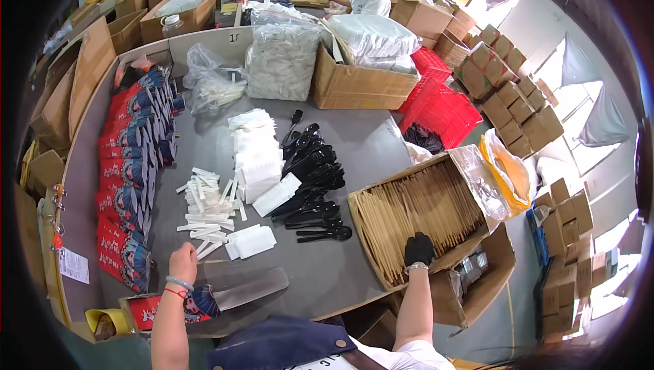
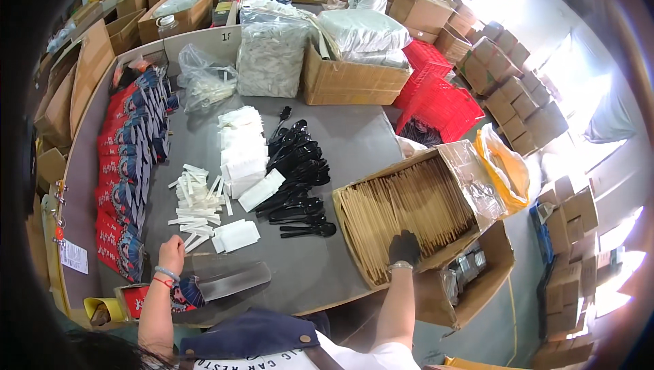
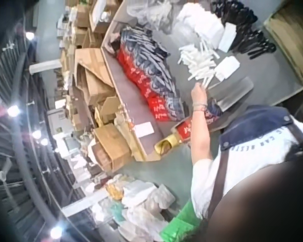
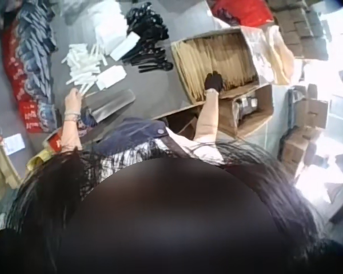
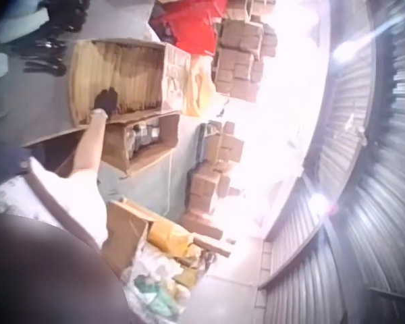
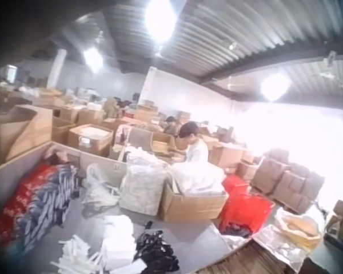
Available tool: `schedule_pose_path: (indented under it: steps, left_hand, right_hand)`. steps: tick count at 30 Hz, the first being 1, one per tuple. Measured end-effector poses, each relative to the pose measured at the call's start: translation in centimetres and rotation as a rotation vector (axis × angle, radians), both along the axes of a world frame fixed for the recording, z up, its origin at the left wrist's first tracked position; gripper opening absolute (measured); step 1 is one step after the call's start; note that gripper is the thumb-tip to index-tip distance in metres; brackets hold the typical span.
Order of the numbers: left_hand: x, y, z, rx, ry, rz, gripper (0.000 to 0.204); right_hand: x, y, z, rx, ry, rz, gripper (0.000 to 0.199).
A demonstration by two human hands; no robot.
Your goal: Packaging various plastic components and items into long tubes at an industrial workstation.
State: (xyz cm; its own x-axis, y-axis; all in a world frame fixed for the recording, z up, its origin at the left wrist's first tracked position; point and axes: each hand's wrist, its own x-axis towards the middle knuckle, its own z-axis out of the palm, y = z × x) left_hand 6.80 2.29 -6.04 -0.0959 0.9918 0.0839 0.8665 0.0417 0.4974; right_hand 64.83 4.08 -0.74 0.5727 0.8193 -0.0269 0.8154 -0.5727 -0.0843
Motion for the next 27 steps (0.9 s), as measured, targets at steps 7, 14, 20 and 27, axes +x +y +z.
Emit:
schedule_pose_path:
  steps: [7, 14, 20, 27]
  left_hand:
    - [-0.3, -1.1, 0.9, -0.002, -0.183, -0.009, 0.020]
    - [4.6, 0.0, 2.8, -0.064, -0.328, -0.106, 0.024]
    - [9.4, 3.0, 0.5, 0.047, -0.297, -0.148, 0.020]
    - [10.8, 3.5, -0.8, -0.114, -0.051, -0.163, 0.030]
  right_hand:
    - [2.3, -1.1, -1.8, 0.179, 0.005, -0.096, 0.032]
    - [-2.5, -0.9, -0.6, 0.703, 0.301, 0.027, 0.019]
    - [-15.3, -2.4, -6.3, 0.927, 1.421, 0.211, 0.015]
    - [-19.0, -4.4, -11.1, 0.748, 1.322, 0.267, 0.004]
